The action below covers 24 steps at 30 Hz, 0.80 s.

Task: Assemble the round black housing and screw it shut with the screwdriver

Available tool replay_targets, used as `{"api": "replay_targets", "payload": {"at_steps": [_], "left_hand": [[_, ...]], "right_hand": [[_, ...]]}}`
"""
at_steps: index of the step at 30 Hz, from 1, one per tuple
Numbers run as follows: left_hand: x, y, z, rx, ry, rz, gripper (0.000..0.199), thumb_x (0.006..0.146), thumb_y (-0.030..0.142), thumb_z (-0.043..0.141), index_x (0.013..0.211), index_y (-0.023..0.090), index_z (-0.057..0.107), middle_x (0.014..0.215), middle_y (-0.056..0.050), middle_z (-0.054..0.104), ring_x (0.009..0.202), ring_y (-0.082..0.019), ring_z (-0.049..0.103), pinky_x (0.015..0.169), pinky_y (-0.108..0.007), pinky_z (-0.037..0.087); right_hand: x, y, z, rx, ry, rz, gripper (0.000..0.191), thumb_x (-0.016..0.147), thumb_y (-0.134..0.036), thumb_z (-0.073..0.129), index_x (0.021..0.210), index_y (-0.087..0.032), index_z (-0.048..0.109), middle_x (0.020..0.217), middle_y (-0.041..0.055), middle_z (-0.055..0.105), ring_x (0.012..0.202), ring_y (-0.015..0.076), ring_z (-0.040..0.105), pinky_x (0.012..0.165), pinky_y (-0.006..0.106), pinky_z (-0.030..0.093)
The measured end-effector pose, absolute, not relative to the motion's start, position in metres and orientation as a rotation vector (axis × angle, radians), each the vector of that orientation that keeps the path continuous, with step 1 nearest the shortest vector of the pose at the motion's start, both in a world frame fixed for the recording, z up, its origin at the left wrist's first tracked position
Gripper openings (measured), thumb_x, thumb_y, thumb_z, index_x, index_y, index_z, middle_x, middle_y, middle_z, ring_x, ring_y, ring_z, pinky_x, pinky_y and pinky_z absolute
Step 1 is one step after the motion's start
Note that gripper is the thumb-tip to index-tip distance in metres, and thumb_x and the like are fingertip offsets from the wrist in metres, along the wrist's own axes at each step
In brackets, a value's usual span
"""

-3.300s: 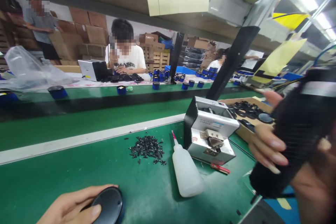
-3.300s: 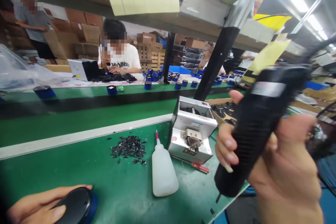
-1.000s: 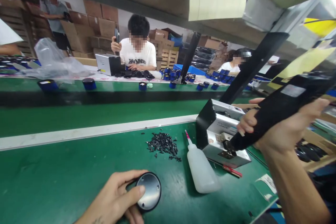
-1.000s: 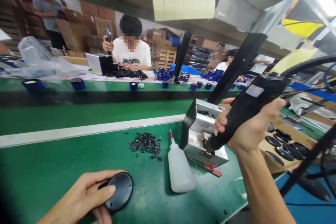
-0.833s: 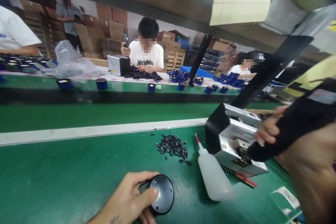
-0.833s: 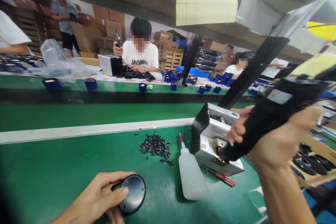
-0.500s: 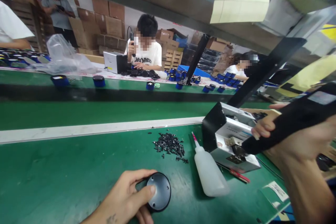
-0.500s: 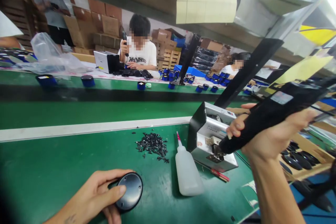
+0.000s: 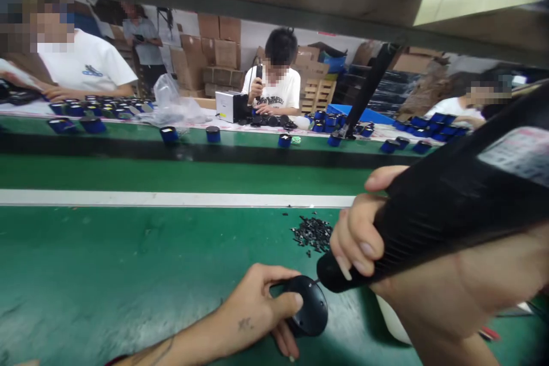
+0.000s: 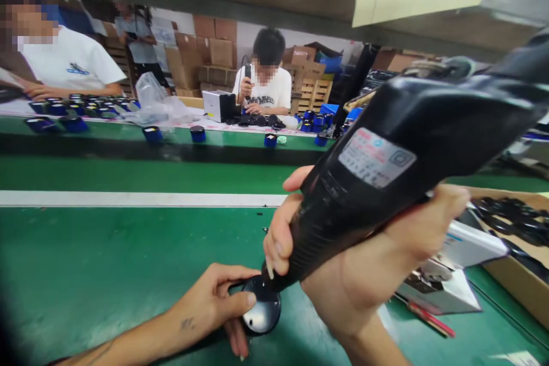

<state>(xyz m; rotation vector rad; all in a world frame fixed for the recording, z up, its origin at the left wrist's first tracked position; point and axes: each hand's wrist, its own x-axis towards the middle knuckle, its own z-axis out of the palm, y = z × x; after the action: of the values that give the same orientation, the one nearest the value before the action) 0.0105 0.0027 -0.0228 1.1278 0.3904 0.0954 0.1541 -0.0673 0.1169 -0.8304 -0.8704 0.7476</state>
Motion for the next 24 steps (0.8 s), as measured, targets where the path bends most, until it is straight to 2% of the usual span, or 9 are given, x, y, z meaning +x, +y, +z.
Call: {"api": "replay_targets", "payload": {"at_steps": [6,13,18,22,24], "left_hand": [[0.012,0.002,-0.027,1.129,0.393,0.111,0.046,0.078,0.047,0.068,0.103,0.009,0.059,0.061,-0.006,0.065,0.042,-0.015,0.063,0.040,-0.019,0.049],[0.012,0.000,-0.030,1.114,0.482,0.105,0.073,0.074,0.052,0.070,0.123,0.007,0.041,0.061,-0.004,0.064,0.040,-0.015,0.062,0.041,-0.023,0.050],[0.014,-0.001,-0.030,1.107,0.500,0.099,0.067,0.070,0.057,0.071,0.112,0.010,0.047,0.063,-0.003,0.064,0.041,-0.015,0.063,0.041,-0.022,0.049],[0.015,-0.001,-0.030,1.115,0.495,0.103,0.064,0.070,0.058,0.071,0.107,0.011,0.049,0.055,-0.001,0.062,0.040,-0.016,0.062,0.040,-0.021,0.050],[0.015,0.000,-0.030,1.129,0.484,0.115,0.063,0.071,0.058,0.070,0.107,0.011,0.050,0.055,-0.001,0.063,0.042,-0.017,0.065,0.040,-0.022,0.050]], "right_hand": [[0.145,-0.052,0.107,-0.834,-0.916,0.737,0.077,0.063,-0.094,0.038,0.080,-0.023,0.064,0.042,0.0018,0.054,0.030,0.0216,0.046,0.027,0.034,0.039],[0.132,-0.046,0.101,-0.882,-0.817,0.805,0.073,0.058,-0.092,0.049,0.071,-0.022,0.062,0.040,0.0038,0.052,0.028,0.0221,0.043,0.027,0.035,0.037],[0.133,-0.043,0.105,-0.785,-0.834,0.946,0.064,0.052,-0.082,0.067,0.061,-0.019,0.066,0.042,0.0037,0.052,0.031,0.0193,0.046,0.028,0.031,0.038],[0.133,-0.043,0.101,-0.818,-0.872,0.987,0.069,0.049,-0.086,0.065,0.064,-0.018,0.060,0.041,0.0031,0.051,0.031,0.0192,0.045,0.029,0.031,0.038],[0.127,-0.041,0.096,-0.903,-0.886,0.985,0.075,0.047,-0.092,0.056,0.065,-0.020,0.054,0.040,0.0038,0.050,0.031,0.0199,0.044,0.030,0.032,0.037]]}}
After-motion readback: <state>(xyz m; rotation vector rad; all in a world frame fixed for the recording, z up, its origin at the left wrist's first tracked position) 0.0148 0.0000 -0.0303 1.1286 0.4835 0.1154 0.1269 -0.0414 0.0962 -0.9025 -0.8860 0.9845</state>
